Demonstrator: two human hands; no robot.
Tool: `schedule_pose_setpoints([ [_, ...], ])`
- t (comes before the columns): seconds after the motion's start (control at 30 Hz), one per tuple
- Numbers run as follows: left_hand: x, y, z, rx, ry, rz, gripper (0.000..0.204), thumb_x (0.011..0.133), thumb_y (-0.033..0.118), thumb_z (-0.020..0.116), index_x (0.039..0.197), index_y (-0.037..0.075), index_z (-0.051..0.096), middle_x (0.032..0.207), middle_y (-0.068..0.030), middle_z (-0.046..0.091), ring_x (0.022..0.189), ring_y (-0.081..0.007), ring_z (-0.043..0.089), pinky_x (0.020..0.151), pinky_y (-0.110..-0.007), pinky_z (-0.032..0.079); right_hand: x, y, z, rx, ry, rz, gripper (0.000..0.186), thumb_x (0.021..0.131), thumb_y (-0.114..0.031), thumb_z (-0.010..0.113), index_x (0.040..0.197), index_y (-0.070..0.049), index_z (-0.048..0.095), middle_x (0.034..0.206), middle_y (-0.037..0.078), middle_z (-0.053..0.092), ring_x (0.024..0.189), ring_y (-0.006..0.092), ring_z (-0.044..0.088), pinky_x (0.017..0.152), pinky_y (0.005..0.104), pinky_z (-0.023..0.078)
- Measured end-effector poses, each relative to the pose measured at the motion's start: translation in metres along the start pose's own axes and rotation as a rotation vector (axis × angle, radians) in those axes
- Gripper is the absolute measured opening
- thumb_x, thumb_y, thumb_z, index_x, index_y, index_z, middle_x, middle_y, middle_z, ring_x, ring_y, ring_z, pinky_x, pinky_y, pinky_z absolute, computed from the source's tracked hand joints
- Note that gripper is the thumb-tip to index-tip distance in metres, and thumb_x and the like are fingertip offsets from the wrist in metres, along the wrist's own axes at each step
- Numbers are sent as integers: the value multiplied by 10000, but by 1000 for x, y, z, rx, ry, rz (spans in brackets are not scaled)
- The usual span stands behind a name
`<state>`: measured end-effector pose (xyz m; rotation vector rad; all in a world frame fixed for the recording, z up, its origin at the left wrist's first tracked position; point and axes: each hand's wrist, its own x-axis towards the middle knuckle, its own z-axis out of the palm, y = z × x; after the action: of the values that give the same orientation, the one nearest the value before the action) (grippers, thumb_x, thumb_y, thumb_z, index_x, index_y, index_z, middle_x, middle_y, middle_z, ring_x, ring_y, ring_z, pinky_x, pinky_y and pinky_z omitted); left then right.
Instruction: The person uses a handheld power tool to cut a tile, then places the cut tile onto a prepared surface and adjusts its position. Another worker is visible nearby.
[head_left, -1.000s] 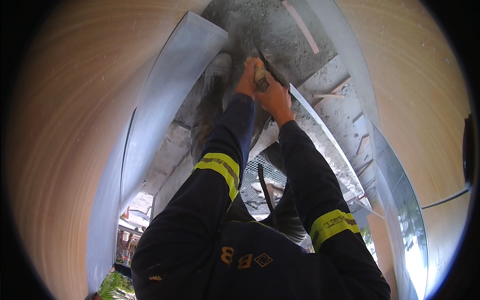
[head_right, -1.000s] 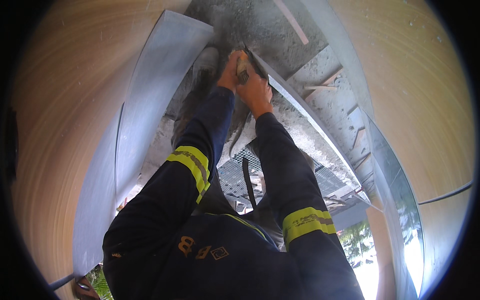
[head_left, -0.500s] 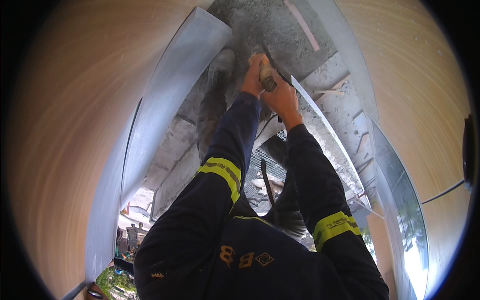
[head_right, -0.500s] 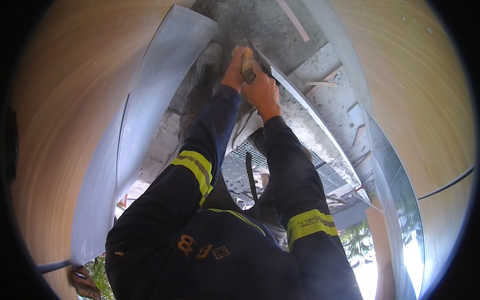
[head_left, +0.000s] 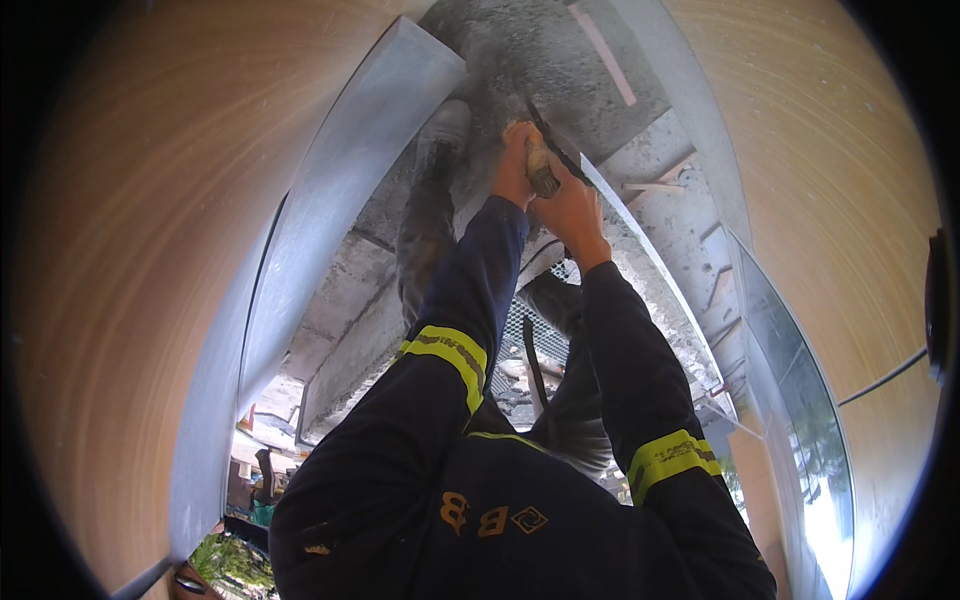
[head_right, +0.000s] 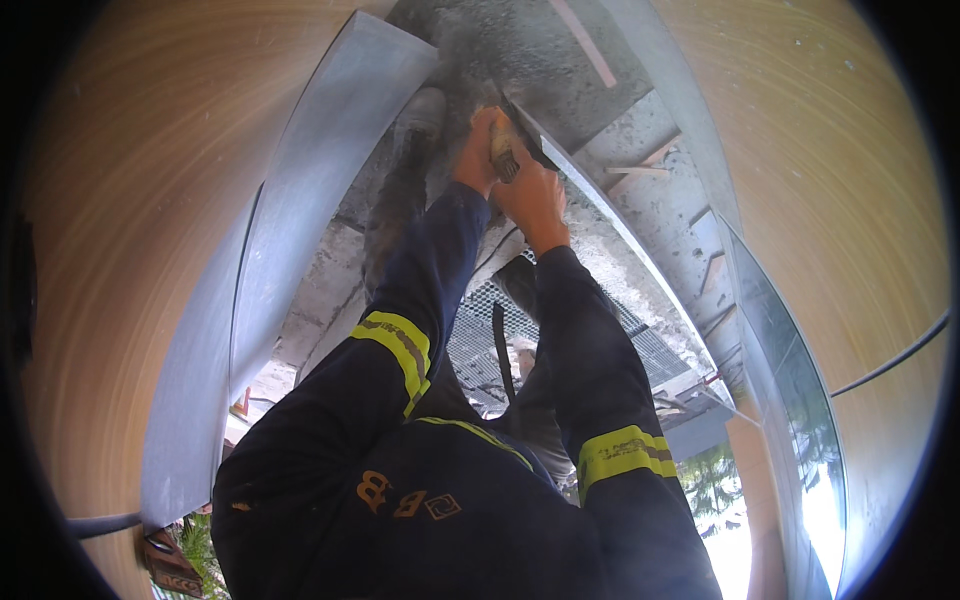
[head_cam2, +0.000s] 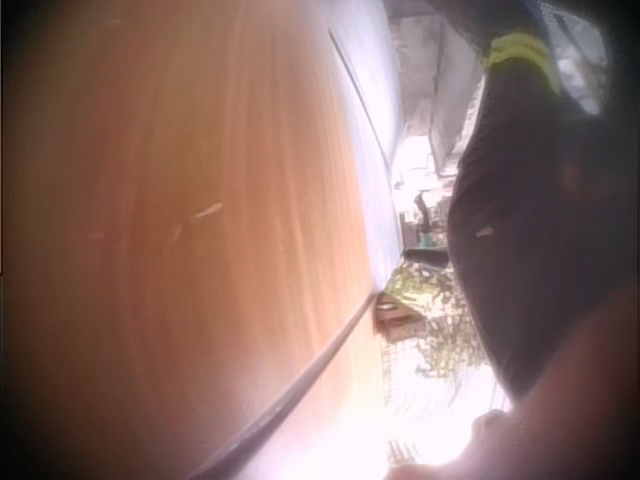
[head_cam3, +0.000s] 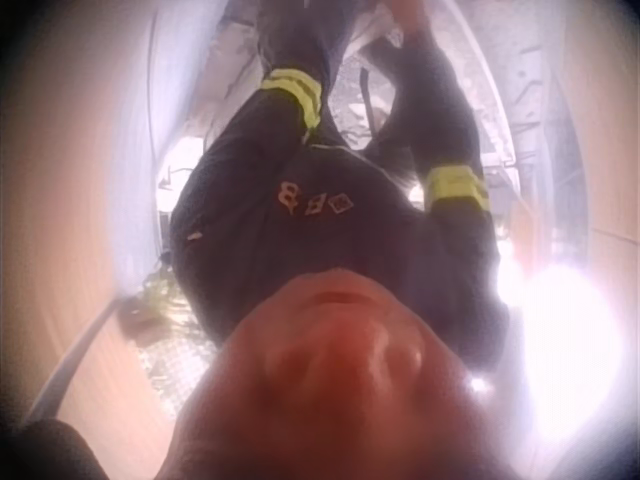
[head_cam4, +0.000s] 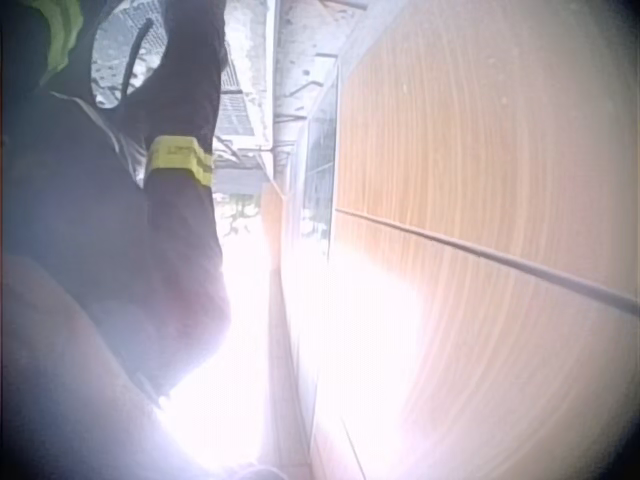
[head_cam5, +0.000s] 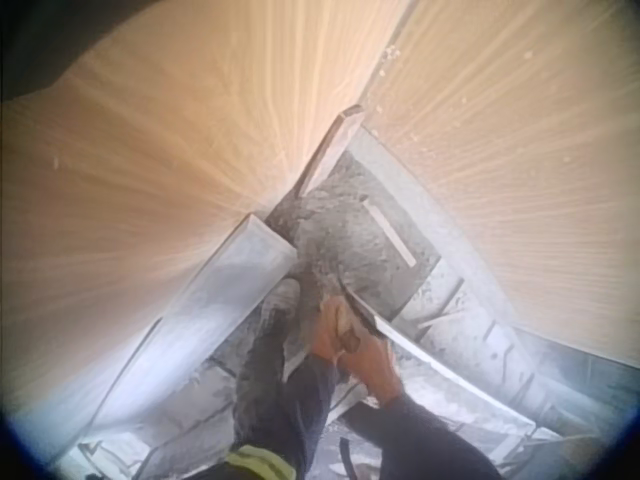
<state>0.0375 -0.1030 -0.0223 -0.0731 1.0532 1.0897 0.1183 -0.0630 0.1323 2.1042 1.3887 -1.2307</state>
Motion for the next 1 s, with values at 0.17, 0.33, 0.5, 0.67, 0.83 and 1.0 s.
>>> schedule_pose_setpoints([
  [0.17,-1,26,22,-374,147,-369,383,1010,391,734,1245,100,650,990,-63,670,868,-221,726,756,-363,616,-29,-10,-17,97,14,-15,856,776,-294,766,1598,-273,529,1175,237,775,1119,455,728,991,496,561],
  [0.33,-5,38,24,-341,45,-358,475,1034,300,730,1441,114,570,1233,-95,637,1045,-229,713,911,-339,607,-27,-11,-16,100,38,20,848,768,-287,747,1590,-265,540,1157,249,774,1105,459,731,985,503,562],
  [0.5,6,24,11,-39,56,-133,377,1023,359,718,1297,122,616,1098,-63,650,957,-188,706,808,-344,602,4,-10,8,77,-2,44,818,792,-302,734,1585,-296,535,1185,254,767,1150,459,718,1002,519,558],
  [0.67,24,28,4,-82,119,-212,385,1013,460,723,1203,128,686,1005,-39,687,912,-164,714,802,-337,605,34,-4,33,65,12,22,760,861,-365,730,1586,-292,514,1197,265,757,1179,460,709,1021,527,559],
  [0.83,54,28,-22,32,38,-142,424,1008,414,735,1310,128,651,1123,-72,668,986,-212,717,905,-334,595,64,-12,48,89,-3,47,763,833,-373,754,1562,-276,551,1212,251,760,1179,461,709,1027,525,557],
  [1.0,75,42,-40,-27,114,-309,456,1025,372,716,1386,128,581,1220,-104,641,1060,-240,701,950,-344,597,60,-30,46,146,9,16,741,816,-390,774,1520,-230,609,1216,238,766,1195,442,708,1041,507,550],
])
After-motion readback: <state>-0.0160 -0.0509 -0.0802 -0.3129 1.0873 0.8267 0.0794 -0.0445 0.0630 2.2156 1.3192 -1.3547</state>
